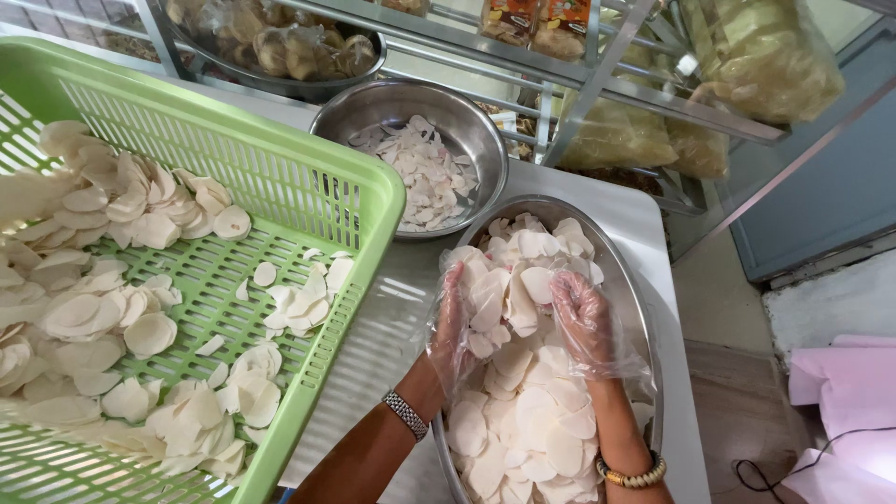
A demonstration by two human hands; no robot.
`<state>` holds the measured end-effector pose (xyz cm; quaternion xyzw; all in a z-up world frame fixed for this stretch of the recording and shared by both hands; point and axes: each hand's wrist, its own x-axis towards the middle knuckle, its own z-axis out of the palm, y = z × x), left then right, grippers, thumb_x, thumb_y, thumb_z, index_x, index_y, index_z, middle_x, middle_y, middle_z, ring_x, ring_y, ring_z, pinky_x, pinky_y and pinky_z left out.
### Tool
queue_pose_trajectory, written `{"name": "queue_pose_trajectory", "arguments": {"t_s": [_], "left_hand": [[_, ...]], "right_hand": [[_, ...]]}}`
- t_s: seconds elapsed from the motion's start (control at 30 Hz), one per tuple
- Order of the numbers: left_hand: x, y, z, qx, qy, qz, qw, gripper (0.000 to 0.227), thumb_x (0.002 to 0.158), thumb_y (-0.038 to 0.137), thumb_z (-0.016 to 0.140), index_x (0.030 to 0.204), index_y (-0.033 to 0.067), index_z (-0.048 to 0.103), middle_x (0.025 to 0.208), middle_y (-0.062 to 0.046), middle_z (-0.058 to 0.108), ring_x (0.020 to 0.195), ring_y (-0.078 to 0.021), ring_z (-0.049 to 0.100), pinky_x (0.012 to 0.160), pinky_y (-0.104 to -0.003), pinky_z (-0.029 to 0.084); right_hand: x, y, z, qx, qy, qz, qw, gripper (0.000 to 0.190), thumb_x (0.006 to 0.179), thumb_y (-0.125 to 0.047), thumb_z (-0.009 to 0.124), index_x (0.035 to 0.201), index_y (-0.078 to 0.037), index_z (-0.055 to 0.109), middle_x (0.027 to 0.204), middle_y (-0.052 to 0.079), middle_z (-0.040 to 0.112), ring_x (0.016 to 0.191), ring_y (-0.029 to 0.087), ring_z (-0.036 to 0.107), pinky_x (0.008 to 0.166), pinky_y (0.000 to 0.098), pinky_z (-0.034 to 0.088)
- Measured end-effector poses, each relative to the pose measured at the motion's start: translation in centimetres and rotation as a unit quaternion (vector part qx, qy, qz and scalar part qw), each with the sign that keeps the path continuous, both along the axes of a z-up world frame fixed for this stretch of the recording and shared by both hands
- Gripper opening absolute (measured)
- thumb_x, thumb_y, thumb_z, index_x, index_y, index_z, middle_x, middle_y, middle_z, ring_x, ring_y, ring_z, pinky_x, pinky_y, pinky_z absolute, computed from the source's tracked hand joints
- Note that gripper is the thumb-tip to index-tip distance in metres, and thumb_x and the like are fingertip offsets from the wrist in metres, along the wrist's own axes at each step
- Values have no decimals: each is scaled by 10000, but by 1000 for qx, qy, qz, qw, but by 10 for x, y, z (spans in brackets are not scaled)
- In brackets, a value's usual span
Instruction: Sorting and transferring sliced dry fruit from a metal tray into a plastic basket
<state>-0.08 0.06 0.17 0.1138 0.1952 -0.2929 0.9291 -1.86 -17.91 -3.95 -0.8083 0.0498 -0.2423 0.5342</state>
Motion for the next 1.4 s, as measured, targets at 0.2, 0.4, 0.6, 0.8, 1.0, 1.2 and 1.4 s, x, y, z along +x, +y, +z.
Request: {"name": "queue_pose_trajectory", "arguments": {"t_s": [0.2, 0.4, 0.6, 0.8, 1.0, 1.2, 1.4], "left_hand": [[6, -2, -11, 4, 0, 3, 1000, 549, 889, 600, 624, 1305, 247, 676, 1230, -72, 717, 1016, -225, 699, 893, -385, 604], [15, -4, -25, -7, 35, -3, 999, 565, 864, 608, 654, 1271, 219, 693, 1203, -85, 724, 1027, -254, 700, 864, -403, 608], [17, -5, -21, 3, 31, 1, 1000, 582, 864, 623, 640, 1297, 236, 681, 1242, -86, 710, 1041, -253, 698, 875, -410, 608], [2, -4, 5, 19, 8, 6, 1000, 584, 864, 614, 637, 1278, 206, 694, 1198, -106, 722, 981, -236, 705, 837, -391, 617], [6, -6, -19, 27, 3, -18, 999, 608, 852, 647, 634, 1249, 193, 710, 1172, -83, 737, 934, -200, 703, 778, -352, 629], [19, -15, -49, 35, 20, 2, 999, 617, 865, 613, 647, 1295, 173, 692, 1260, -138, 703, 1070, -294, 690, 928, -487, 576], [20, -14, -50, 65, -8, 5, 998, 625, 884, 615, 605, 1324, 175, 667, 1280, -148, 690, 1101, -291, 685, 975, -455, 561]], "right_hand": [[-7, 3, 9, 89, -50, 33, 994, 174, 994, -21, 624, 1161, -10, 671, 1044, 108, 721, 1014, 120, 621, 941, 340, 571], [-33, -23, 61, 38, 1, 22, 999, 246, 962, -79, 667, 1203, -69, 715, 1133, 77, 736, 1025, 105, 651, 960, 328, 548], [-51, -41, 48, 67, 209, 126, 967, 149, 861, -113, 775, 933, 7, 828, 865, 220, 796, 736, 266, 703, 617, 348, 589], [-16, -15, 24, -233, 19, 200, 951, 426, 776, -316, 848, 1175, -200, 752, 1275, 62, 631, 1108, 217, 640, 813, 291, 616], [6, -21, -18, -324, -91, 168, 926, 203, 827, -157, 822, 1026, -163, 780, 1107, 64, 725, 982, 254, 710, 873, 347, 576], [-3, -14, 14, 98, -48, 82, 991, 183, 908, 78, 700, 1045, -43, 684, 899, 63, 701, 842, 160, 697, 870, 354, 619], [29, -98, -57, 100, -51, 13, 994, 443, 827, 105, 753, 1237, 5, 620, 1009, 147, 697, 957, 191, 691, 852, 347, 607]]}}
